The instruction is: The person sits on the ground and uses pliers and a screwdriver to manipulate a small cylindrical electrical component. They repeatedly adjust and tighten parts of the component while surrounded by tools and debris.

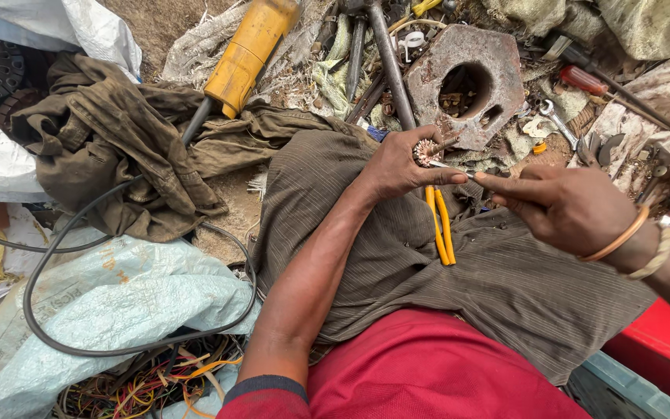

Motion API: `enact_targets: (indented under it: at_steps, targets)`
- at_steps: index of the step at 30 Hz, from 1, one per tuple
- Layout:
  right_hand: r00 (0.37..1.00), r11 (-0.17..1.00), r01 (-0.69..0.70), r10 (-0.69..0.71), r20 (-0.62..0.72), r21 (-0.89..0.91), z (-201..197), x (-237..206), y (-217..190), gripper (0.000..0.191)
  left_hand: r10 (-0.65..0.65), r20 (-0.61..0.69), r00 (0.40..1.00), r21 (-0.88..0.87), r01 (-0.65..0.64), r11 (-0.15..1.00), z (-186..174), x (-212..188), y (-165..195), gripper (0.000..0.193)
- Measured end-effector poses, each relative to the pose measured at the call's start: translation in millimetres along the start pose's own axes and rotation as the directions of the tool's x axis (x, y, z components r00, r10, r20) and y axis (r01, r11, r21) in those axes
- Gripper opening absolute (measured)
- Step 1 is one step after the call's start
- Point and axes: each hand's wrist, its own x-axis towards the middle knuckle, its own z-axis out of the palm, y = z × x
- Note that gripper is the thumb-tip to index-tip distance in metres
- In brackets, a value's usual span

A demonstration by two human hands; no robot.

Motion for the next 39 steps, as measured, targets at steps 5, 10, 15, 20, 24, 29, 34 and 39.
enact_targets:
  at_steps: [5, 10, 15, 20, 24, 29, 34, 39]
  targets:
    - [0.993, 0.979, 0.02, -0.042, -0.106, -0.205, 23.6, -10.6, -6.0, 0.057, 0.039, -0.011, 0.999, -0.025, -0.039, 0.999, -1.0, 3.2, 2.4, 0.067]
    - [0.97, 0.996, 0.03, -0.008, -0.242, 0.09, 44.9, -13.5, -0.6, 0.055, -0.001, 0.008, 1.0, -0.034, 0.001, 0.999, -1.3, 3.3, -0.7, 0.064]
    - [0.955, 0.983, 0.12, -0.152, -0.256, -0.136, 56.5, -14.6, 9.1, 0.061, -0.061, 0.042, 0.997, -0.06, 0.064, 0.996, -0.1, 3.6, -6.7, 0.061]
    - [0.941, 0.992, 0.128, -0.125, -0.313, -0.009, 67.0, -7.0, 17.8, 0.059, 0.032, -0.005, 0.999, -0.072, -0.032, 0.997, 2.2, 5.6, -18.1, 0.067]
    - [0.914, 0.97, 0.194, -0.232, -0.333, -0.143, 68.9, -4.0, 27.2, 0.065, 0.248, -0.086, 0.965, -0.018, -0.25, 0.968, 4.5, 7.5, -20.3, 0.073]
    - [0.905, 0.93, 0.126, -0.25, -0.345, -0.346, 68.6, -10.2, 25.2, 0.071, -0.015, -0.058, 0.998, 0.059, 0.018, 0.998, 4.7, 7.0, -8.7, 0.075]
    - [0.877, 0.965, 0.023, -0.145, -0.458, -0.262, 68.0, -27.3, 10.6, 0.063, 0.097, -0.118, 0.988, 0.183, -0.075, 0.98, 10.5, 8.9, -1.0, 0.079]
    - [0.896, 0.946, -0.025, -0.122, -0.427, -0.323, 62.1, -41.3, -1.3, 0.061, 0.176, -0.135, 0.975, 0.237, -0.141, 0.961, 15.0, 10.9, -8.6, 0.082]
